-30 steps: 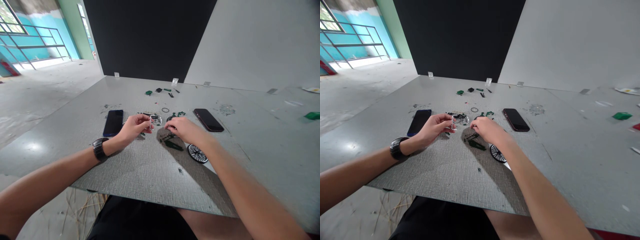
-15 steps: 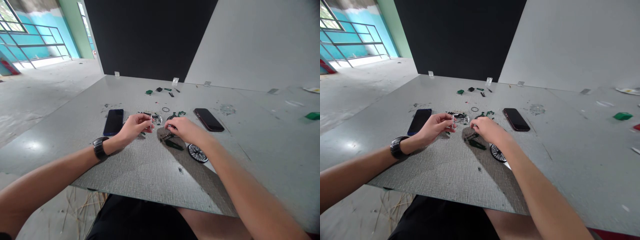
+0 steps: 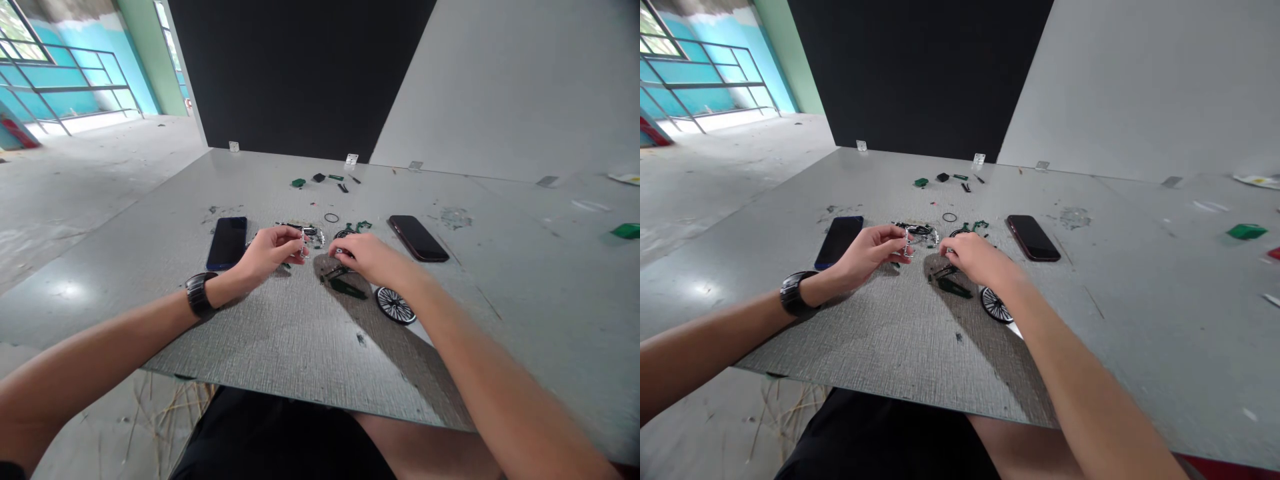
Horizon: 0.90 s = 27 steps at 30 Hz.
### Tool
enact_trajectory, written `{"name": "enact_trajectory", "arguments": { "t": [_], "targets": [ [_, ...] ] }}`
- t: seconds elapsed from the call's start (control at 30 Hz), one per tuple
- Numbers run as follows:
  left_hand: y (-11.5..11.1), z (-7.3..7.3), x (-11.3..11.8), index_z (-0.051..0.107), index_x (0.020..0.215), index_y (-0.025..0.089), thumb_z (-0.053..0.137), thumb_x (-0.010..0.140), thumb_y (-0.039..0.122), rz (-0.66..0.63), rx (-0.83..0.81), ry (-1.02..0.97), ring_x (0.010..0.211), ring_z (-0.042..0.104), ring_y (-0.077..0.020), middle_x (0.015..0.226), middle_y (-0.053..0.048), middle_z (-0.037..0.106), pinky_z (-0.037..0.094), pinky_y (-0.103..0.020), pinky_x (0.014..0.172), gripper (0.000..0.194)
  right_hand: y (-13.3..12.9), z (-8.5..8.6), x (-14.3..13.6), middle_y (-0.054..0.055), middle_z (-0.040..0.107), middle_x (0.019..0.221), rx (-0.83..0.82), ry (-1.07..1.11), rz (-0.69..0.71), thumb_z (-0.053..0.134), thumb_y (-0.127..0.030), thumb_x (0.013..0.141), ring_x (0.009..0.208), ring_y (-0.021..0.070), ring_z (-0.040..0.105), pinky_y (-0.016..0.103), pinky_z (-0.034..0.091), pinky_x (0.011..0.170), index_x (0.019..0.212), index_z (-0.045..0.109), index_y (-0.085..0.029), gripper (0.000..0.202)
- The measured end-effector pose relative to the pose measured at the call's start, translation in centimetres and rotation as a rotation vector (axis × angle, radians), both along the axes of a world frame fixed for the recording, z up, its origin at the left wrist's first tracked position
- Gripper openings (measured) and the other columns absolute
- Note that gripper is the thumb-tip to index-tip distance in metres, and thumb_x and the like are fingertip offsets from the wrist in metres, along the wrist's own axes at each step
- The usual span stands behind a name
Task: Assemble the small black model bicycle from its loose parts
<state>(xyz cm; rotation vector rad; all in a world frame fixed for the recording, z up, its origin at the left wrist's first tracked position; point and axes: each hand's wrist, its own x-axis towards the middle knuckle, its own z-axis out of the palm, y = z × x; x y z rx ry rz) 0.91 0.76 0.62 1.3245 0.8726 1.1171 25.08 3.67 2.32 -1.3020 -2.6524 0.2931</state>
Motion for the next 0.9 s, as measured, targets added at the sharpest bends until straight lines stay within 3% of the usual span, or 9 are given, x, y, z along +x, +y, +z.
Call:
{"name": "enact_trajectory", "arguments": {
  "t": [0.27, 0.5, 0.9],
  "targets": [
    [0.5, -0.9, -0.2, 0.069, 0.097, 0.015, 0.071, 0.088, 0.030, 0.014, 0.032, 0.015, 0.082, 0.070, -0.0138, 0.090, -0.005, 0.073, 0.061, -0.032, 0.085, 0.018, 0.0, 0.7, 0.0, 0.008, 0.073, 0.097, 0.008, 0.067, 0.005, 0.048, -0.023, 0.097, 0.088, 0.0223, 0.062, 0.036, 0.043, 0.077, 0.101, 0.073, -0.023, 0.026],
    [0.7, -1.0, -0.3, 0.066, 0.104, 0.015, 0.069, 0.089, 0.027, 0.060, 0.081, 0.059, 0.091, 0.071, -0.0156, 0.098, -0.007, 0.073, 0.060, -0.035, 0.090, 0.019, -1.3, 2.3, -0.8, 0.003, 0.072, 0.089, -0.006, 0.362, -0.008, 0.054, -0.034, 0.098, 0.067, 0.0152, 0.055, 0.031, 0.039, 0.064, 0.105, 0.074, -0.024, 0.023],
    [0.4, -0.9, -0.4, 0.067, 0.098, 0.015, 0.076, 0.084, 0.032, 0.028, 0.181, 0.095, 0.086, 0.066, -0.0146, 0.093, -0.006, 0.070, 0.053, -0.031, 0.085, 0.024, -2.8, 1.9, -3.2, 0.004, 0.071, 0.094, 0.074, 0.446, 0.066, 0.052, -0.031, 0.100, 0.071, 0.0144, 0.055, 0.030, 0.041, 0.066, 0.107, 0.073, -0.024, 0.023]
  ]
}}
